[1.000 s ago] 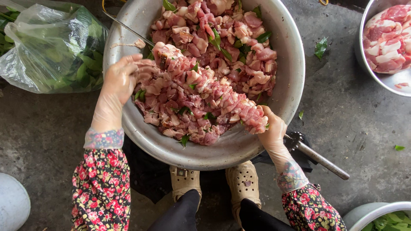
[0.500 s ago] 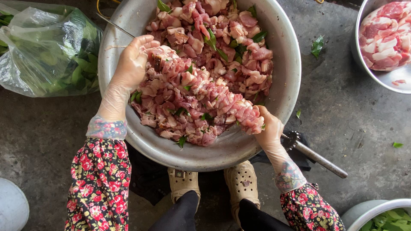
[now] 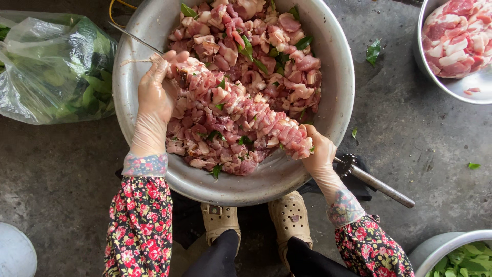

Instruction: The person threads pieces of raw meat and green leaves onto metal skewers from a large bowl. They continue adding pieces along the length of the skewer, occasionally adjusting the arrangement with gloved hands.

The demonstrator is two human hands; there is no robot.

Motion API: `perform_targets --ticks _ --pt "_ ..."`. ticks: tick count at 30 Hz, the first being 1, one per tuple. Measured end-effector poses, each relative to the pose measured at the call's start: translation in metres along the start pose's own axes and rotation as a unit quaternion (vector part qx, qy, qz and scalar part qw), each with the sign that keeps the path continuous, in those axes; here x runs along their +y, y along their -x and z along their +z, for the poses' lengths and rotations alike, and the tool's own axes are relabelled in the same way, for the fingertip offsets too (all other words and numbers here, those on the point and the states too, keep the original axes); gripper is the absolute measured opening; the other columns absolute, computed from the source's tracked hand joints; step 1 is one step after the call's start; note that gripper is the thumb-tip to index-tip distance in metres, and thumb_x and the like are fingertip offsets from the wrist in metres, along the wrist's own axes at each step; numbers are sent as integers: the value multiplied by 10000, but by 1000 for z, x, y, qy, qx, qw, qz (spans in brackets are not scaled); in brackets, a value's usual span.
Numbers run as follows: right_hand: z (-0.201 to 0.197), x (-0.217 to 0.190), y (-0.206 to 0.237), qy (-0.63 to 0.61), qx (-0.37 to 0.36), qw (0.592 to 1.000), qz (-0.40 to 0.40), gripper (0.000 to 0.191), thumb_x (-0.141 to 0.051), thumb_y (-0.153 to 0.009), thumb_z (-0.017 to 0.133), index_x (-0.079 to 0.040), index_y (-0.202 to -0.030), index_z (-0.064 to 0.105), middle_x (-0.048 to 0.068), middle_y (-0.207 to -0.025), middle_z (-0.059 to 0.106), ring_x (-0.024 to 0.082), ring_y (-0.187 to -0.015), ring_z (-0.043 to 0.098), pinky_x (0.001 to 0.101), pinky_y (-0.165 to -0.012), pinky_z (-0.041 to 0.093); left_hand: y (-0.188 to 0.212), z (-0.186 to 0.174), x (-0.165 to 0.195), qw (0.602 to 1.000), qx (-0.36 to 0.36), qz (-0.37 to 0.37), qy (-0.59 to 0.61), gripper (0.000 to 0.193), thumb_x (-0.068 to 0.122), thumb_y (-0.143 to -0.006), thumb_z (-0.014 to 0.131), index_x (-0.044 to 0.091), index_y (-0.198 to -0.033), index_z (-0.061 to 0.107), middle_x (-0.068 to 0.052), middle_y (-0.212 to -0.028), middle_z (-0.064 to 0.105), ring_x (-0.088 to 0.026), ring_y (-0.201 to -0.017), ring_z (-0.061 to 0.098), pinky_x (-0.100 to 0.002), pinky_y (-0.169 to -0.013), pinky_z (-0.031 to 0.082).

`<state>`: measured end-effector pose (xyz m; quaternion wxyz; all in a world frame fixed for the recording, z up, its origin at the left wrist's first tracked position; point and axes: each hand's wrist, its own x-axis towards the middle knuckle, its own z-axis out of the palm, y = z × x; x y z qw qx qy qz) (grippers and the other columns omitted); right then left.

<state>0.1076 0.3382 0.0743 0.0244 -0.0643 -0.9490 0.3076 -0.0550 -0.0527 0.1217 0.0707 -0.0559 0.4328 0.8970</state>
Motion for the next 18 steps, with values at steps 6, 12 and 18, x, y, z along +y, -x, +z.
perform_targets --ticks 6,12,18 --pt "1 -3 0 17 -9 1000 8 282 -328 -881 727 -218 -1138 688 142 -841 728 388 -827 708 455 -705 531 -3 -11 -10 996 57 2 -67 281 133 -1073 474 -14 -1182 686 -150 -1221 702 -225 -1161 664 -369 -1115 499" --pt "1 -5 5 -5 15 1000 -18 173 -303 -996 677 -204 -1137 693 129 -912 744 379 -859 710 459 -721 518 -4 -11 -36 992 116 44 -39 213 134 -1038 532 23 -1143 680 -93 -1132 698 -215 -1087 670 -373 -1051 528" --pt "-6 -8 9 -55 35 996 -63 341 -280 -848 675 -143 -1160 678 169 -878 728 410 -850 704 453 -731 537 11 4 -51 992 76 101 -22 248 226 -1052 488 63 -1125 659 -86 -1119 693 -234 -1078 668 -392 -1037 547"
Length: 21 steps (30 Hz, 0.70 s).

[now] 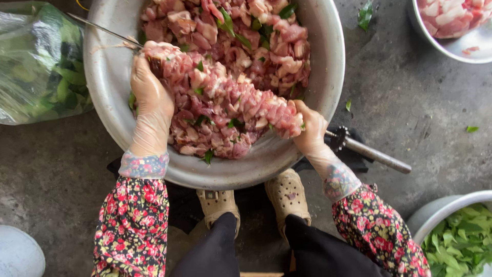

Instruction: The person threads pieces of raw meat and green leaves onto metal skewers from a large bowl. They continue adding pieces along the length of the skewer, occasionally adjusting the arrangement with gloved hands.

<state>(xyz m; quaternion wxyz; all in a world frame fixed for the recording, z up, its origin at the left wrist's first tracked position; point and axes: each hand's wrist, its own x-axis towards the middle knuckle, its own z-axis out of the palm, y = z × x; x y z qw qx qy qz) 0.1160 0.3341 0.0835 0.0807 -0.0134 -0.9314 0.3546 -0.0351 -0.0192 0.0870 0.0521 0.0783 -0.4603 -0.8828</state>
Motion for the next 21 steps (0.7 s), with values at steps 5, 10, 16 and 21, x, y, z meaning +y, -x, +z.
perform_targets --ticks 5,10,16,21 --pt "1 3 -1 -4 -28 998 60 235 -295 -943 650 -161 -1123 719 171 -861 717 419 -876 705 459 -777 549 8 13 -8 998 9 -47 48 289 340 -1050 489 95 -1046 643 -69 -1080 688 -234 -1077 683 -436 -1028 574" --pt "5 9 -2 37 -28 996 76 307 -274 -864 675 -158 -1145 721 185 -838 716 437 -849 692 478 -756 544 13 24 -5 991 -50 -23 119 255 340 -1134 572 90 -1155 617 -51 -1166 646 -206 -1129 646 -401 -1084 534" --pt "7 15 5 33 -40 996 77 271 -274 -892 687 -196 -1149 720 176 -861 721 433 -872 692 491 -760 539 70 -18 -15 938 136 -114 -299 232 267 -999 576 73 -1030 700 -103 -945 735 -233 -819 677 -455 -769 527" --pt "7 14 3 48 -44 995 70 276 -272 -849 707 -187 -1112 709 168 -842 721 432 -856 690 497 -742 531 85 -68 -70 491 -163 128 -846 123 134 -880 678 64 -794 729 -173 -804 687 -345 -795 675 -467 -786 526"
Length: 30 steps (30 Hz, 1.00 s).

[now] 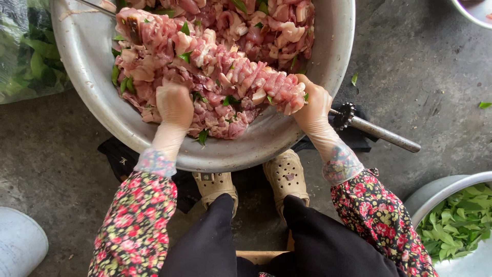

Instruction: The person threads pieces of raw meat and green leaves onto metal skewers from a large bowl. They continue adding pieces along the length of the skewer, occasionally adjusting the arrangement with gloved hands.

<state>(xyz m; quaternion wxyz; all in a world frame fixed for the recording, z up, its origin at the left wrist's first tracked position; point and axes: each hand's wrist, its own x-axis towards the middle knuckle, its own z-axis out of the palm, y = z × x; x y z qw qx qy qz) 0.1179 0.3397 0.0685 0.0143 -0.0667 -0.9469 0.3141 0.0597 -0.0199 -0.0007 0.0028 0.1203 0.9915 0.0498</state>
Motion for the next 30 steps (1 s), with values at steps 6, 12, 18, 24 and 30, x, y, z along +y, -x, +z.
perform_targets --ticks 6,12,18,24,30 --pt "-5 -7 0 -16 0 1000 1 308 -305 -861 744 -187 -1144 708 162 -866 728 415 -863 700 477 -745 535 -7 11 -15 999 4 37 -13 74 115 -816 676 70 -828 734 -146 -765 683 -347 -733 661 -466 -673 499" --pt "-4 -7 2 -15 -7 1000 6 330 -304 -849 762 -186 -1153 709 158 -869 731 401 -857 703 465 -736 533 -8 -58 -22 952 -157 -111 238 246 200 -839 763 -5 -975 748 -162 -906 731 -270 -824 719 -405 -781 564" --pt "-4 -9 0 -13 -4 1000 0 330 -330 -835 769 -185 -1128 717 160 -846 729 399 -839 704 464 -725 534 -7 -113 -40 589 -125 -239 762 257 -24 -955 599 -24 -1194 691 -94 -1147 729 -249 -1038 702 -411 -962 581" --pt "-4 -5 -1 -23 22 999 -15 294 -283 -900 711 -191 -1178 730 166 -865 720 403 -842 701 446 -737 543 -12 -120 -45 452 -116 -312 828 190 34 -978 580 20 -1134 688 -155 -1132 720 -297 -1024 717 -495 -934 614" --pt "-1 -1 -2 -9 19 1000 -6 236 -329 -938 721 -167 -1110 718 169 -782 699 408 -774 697 444 -699 538 -13 -119 -47 801 45 -145 580 288 -93 -898 606 14 -1159 664 -154 -1231 697 -280 -1033 712 -396 -917 583"
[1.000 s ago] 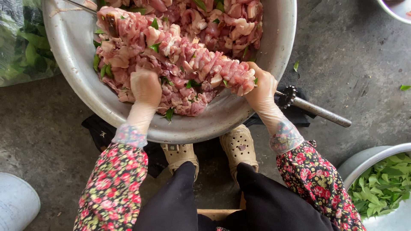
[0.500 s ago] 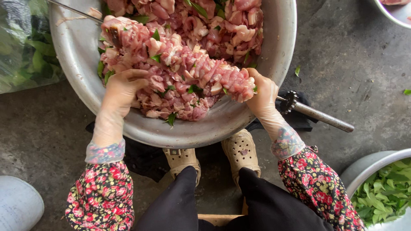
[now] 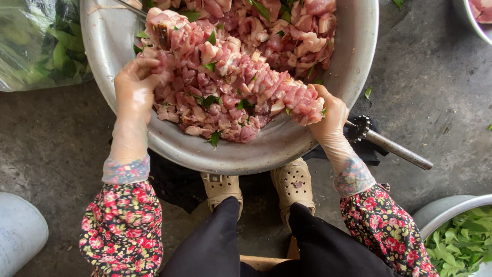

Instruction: The person threads pieces of raw meat and green leaves onto metal skewers from a large bowl. They continue adding pieces along the length of the skewer, occasionally adjusting the arrangement with gloved hands.

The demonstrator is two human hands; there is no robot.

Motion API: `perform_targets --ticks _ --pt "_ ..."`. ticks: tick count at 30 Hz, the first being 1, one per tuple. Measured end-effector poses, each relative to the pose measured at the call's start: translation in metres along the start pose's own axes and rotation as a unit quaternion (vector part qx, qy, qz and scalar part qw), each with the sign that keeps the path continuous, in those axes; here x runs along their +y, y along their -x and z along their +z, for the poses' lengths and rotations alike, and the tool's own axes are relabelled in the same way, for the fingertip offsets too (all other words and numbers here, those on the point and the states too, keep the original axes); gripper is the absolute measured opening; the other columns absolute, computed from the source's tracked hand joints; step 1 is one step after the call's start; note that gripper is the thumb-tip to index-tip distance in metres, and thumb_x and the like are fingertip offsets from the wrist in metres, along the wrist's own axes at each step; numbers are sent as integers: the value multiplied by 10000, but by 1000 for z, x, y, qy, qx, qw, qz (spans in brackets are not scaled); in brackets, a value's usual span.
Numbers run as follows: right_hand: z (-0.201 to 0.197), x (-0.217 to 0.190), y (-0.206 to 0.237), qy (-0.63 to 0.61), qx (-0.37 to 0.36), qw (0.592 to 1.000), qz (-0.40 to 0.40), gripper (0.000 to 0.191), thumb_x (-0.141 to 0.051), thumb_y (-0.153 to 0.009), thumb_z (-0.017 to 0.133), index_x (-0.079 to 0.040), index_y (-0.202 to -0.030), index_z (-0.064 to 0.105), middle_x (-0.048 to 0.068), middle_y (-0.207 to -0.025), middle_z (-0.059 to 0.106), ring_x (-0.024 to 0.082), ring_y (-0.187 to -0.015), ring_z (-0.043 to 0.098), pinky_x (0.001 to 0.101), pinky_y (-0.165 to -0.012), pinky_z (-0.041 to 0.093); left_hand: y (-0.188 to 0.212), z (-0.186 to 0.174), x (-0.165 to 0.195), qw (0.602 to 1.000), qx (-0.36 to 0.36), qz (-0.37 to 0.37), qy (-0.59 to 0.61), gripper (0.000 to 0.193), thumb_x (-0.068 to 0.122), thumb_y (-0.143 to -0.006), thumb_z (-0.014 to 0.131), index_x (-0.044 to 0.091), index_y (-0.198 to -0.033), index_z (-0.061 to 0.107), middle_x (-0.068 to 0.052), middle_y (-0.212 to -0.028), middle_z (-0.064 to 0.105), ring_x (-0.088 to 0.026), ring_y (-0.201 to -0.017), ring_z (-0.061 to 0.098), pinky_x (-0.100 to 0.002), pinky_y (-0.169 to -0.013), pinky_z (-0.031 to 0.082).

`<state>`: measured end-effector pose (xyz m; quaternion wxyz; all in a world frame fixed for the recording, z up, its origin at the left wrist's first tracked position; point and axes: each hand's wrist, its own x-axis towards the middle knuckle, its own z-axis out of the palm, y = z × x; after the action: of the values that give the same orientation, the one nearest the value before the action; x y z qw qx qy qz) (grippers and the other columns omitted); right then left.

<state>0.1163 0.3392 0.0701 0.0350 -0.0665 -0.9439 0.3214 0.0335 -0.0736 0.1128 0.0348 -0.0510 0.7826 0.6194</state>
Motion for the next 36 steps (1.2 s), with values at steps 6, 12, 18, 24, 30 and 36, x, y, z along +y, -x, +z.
perform_targets --ticks 6,12,18,24,30,36 --pt "-3 -1 -1 -1 -6 1000 -18 252 -299 -913 726 -165 -1126 715 168 -832 712 404 -828 705 436 -726 543 15 19 3 921 -141 -74 -356 175 47 -949 657 135 -1061 760 -75 -1183 731 -250 -915 731 -336 -920 588" --pt "-3 -1 -1 -5 -8 1000 -19 270 -294 -900 731 -160 -1133 710 167 -845 716 405 -840 706 436 -731 544 33 54 -13 745 -277 9 -606 121 170 -880 729 146 -976 798 -81 -1135 715 -287 -1058 663 -428 -942 524" --pt "-3 -2 -2 -4 -5 1000 -27 236 -284 -925 731 -165 -1129 714 169 -841 711 409 -843 701 444 -727 537 24 37 -15 905 -184 -113 -368 163 190 -921 698 157 -1043 802 -47 -1034 764 -219 -924 699 -354 -888 531" --pt "1 -1 -4 -1 6 1000 -18 196 -305 -960 736 -171 -1101 715 168 -829 707 410 -813 698 440 -712 535 13 4 3 964 -43 -257 51 144 194 -958 705 92 -1042 763 15 -955 735 -93 -783 617 -265 -640 515" --pt "1 2 -7 -3 8 1000 -26 264 -296 -898 760 -154 -1115 707 173 -809 696 415 -796 693 433 -703 533 -4 -5 9 961 -43 -221 161 207 164 -1000 661 46 -1166 700 -29 -968 775 -163 -862 734 -254 -741 578" --pt "-1 -1 -11 -4 0 1000 -17 302 -281 -876 754 -158 -1149 711 177 -807 698 409 -798 703 432 -705 535 -9 -7 3 964 1 -203 174 179 -81 -922 638 -19 -1077 702 -58 -959 748 -183 -887 748 -308 -826 632"
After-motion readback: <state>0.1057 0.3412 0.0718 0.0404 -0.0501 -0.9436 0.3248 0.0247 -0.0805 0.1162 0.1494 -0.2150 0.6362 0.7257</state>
